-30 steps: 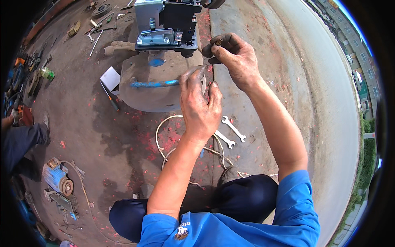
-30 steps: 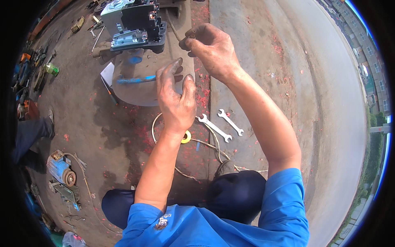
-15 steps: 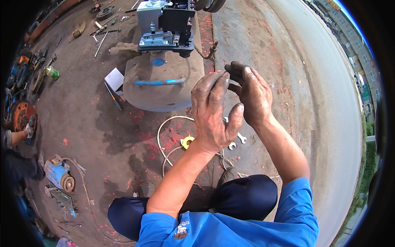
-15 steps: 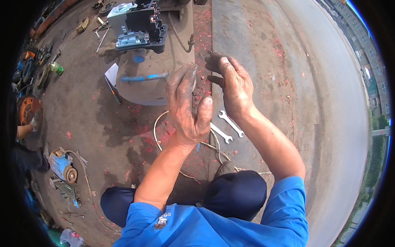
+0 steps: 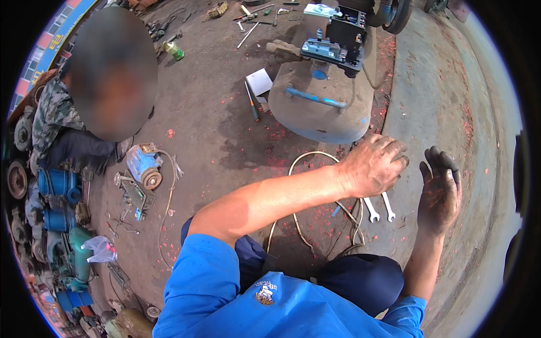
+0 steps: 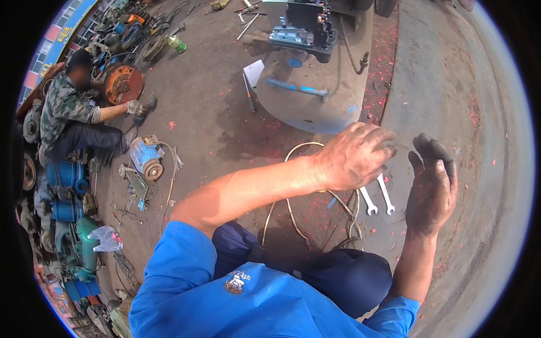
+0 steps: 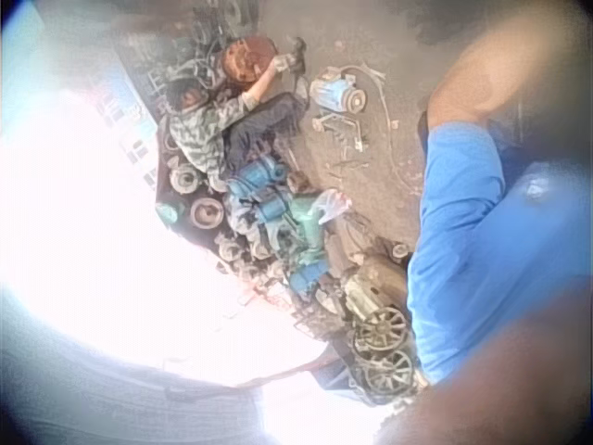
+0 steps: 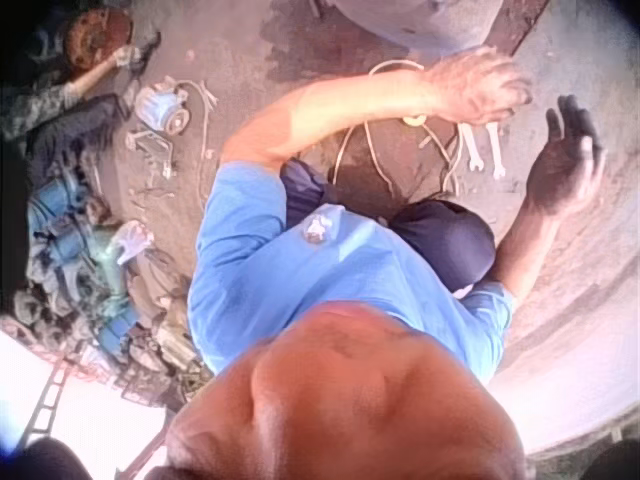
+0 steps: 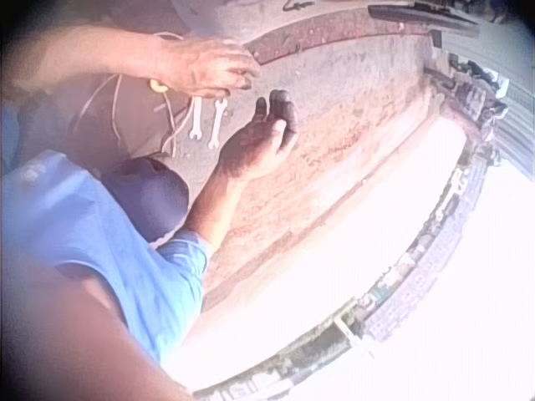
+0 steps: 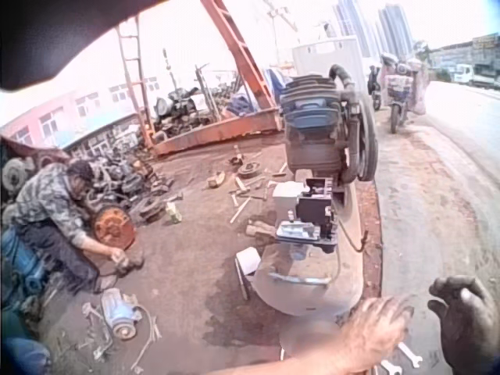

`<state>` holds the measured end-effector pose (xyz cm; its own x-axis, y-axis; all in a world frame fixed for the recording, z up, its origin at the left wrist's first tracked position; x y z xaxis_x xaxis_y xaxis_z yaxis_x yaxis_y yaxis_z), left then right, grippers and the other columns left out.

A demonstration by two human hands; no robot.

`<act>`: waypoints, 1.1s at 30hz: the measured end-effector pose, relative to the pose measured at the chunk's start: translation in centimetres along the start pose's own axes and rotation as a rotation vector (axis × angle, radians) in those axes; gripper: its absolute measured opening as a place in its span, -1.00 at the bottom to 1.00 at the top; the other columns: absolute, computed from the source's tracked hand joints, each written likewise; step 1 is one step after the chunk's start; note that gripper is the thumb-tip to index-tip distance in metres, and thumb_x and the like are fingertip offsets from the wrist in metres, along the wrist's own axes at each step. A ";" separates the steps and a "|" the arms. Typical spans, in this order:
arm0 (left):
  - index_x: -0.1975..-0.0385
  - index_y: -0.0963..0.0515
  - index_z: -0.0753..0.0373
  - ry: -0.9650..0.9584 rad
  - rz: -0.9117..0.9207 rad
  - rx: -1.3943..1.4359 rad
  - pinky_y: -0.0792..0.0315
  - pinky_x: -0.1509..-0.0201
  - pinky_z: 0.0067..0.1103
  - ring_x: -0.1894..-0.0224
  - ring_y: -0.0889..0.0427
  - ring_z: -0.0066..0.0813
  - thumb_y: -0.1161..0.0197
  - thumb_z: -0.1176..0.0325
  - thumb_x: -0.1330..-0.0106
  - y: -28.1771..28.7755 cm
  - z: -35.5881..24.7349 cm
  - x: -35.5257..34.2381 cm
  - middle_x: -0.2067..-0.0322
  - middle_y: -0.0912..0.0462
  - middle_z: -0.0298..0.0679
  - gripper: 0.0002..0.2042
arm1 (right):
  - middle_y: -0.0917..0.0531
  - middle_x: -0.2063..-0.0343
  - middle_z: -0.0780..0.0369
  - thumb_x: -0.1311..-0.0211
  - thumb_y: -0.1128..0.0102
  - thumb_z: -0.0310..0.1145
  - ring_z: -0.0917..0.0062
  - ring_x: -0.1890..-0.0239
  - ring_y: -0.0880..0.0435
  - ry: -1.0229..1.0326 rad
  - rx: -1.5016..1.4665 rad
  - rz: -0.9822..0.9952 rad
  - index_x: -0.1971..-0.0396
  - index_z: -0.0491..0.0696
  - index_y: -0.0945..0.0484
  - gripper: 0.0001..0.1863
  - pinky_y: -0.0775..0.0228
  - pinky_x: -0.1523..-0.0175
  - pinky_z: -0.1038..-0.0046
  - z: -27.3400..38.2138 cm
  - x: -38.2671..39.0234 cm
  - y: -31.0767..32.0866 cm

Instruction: The person removes a small metal pin from a black electrical component, then uses an angle grinder to smooth the pin's surface. After grinding, the person reinserts the pin into the component and tightens it by hand.

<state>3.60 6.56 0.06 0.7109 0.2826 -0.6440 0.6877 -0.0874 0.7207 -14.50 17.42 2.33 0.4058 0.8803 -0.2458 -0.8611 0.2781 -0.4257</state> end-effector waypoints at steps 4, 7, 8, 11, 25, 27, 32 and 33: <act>0.54 -0.55 0.21 -0.090 0.212 0.016 -0.47 0.11 -0.35 0.22 -0.62 -0.24 -0.33 0.27 -0.11 5.9 -4.5 5.1 0.33 -0.55 -0.19 -0.84 | -0.68 0.06 0.06 -0.47 -0.12 -0.26 0.36 -0.02 -0.64 -0.079 0.166 0.141 0.00 -0.23 -0.55 -0.66 -0.42 -0.15 0.33 -1.1 0.8 -1.4; 0.50 -0.57 0.21 -0.012 0.359 0.026 -0.45 0.15 -0.35 0.29 -0.59 -0.26 -0.36 0.24 -0.06 9.7 -7.3 9.4 0.40 -0.52 -0.25 -0.81 | -0.68 0.19 0.10 -0.43 -0.22 -0.13 0.42 0.14 -0.64 -0.030 0.401 0.355 0.13 -0.24 -0.57 -0.60 -0.45 -0.04 0.37 -0.6 0.7 -5.3; 0.51 -0.57 0.22 0.014 0.316 0.042 -0.44 0.16 -0.34 0.30 -0.58 -0.26 -0.35 0.26 -0.07 10.0 -7.4 9.9 0.41 -0.52 -0.25 -0.82 | -0.68 0.19 0.09 -0.42 -0.23 -0.10 0.42 0.14 -0.64 -0.064 0.431 0.426 0.13 -0.25 -0.58 -0.57 -0.47 -0.04 0.37 -0.9 0.8 -6.4; 0.52 -0.56 0.24 0.007 0.199 0.070 -0.42 0.18 -0.33 0.31 -0.56 -0.26 -0.32 0.31 -0.11 11.0 -6.8 10.4 0.44 -0.51 -0.25 -0.86 | -0.70 0.13 0.04 -0.39 -0.26 -0.04 0.34 0.07 -0.68 -0.129 0.442 0.669 0.08 -0.29 -0.59 -0.49 -0.51 -0.08 0.32 -2.0 1.2 -10.0; 0.29 -0.67 0.13 0.144 0.071 0.250 -0.52 -0.16 -0.28 -0.03 -0.63 -0.06 -0.35 0.29 -0.11 13.0 0.0 14.1 0.14 -0.68 -0.20 -0.82 | -0.74 0.23 -0.06 -0.17 -0.32 -0.23 0.05 0.15 -0.75 -0.464 0.946 0.913 0.08 -0.22 -0.65 -0.59 -0.59 -0.02 0.14 -4.2 -0.9 -26.1; 0.28 -0.66 0.17 0.627 0.070 0.489 -0.54 -0.11 -0.25 0.00 -0.64 0.01 -0.30 0.27 -0.18 14.7 -0.7 13.7 0.20 -0.70 -0.15 -0.82 | -0.73 0.19 -0.05 -0.16 -0.30 -0.26 0.01 0.09 -0.69 -0.280 1.092 0.925 0.11 -0.21 -0.66 -0.63 -0.53 -0.09 0.10 -4.5 -0.1 -28.1; 0.08 -0.62 0.21 1.123 0.133 0.460 -0.48 -0.19 -0.20 -0.10 -0.59 0.08 -0.27 0.23 -0.27 19.6 -5.4 19.4 0.08 -0.66 -0.02 -0.72 | -0.68 0.18 0.01 -0.16 -0.29 -0.35 0.05 0.07 -0.62 -0.136 0.959 1.122 0.11 -0.17 -0.64 -0.69 -0.46 -0.08 0.11 3.7 1.3 -39.9; 0.03 -0.61 0.21 1.189 0.171 0.420 -0.47 -0.21 -0.19 -0.12 -0.57 0.09 -0.27 0.22 -0.28 23.0 -6.1 18.6 0.03 -0.64 0.00 -0.68 | -0.68 0.19 0.03 -0.14 -0.31 -0.37 0.08 0.08 -0.63 -0.158 0.941 1.107 0.12 -0.17 -0.64 -0.69 -0.47 -0.09 0.15 6.2 0.6 -42.8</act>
<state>31.69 15.63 6.21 0.3748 0.8978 0.2314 0.7490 -0.4403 0.4950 20.74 8.41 25.82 -0.5668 0.8217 0.0604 -0.6073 -0.4662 0.6433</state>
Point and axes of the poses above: each hand's wrist, its own x-axis away from the middle knuckle, its own y-axis out of the back of the hand, z = x × y, the point moved 1 cm from there along -x, towards the middle knuckle
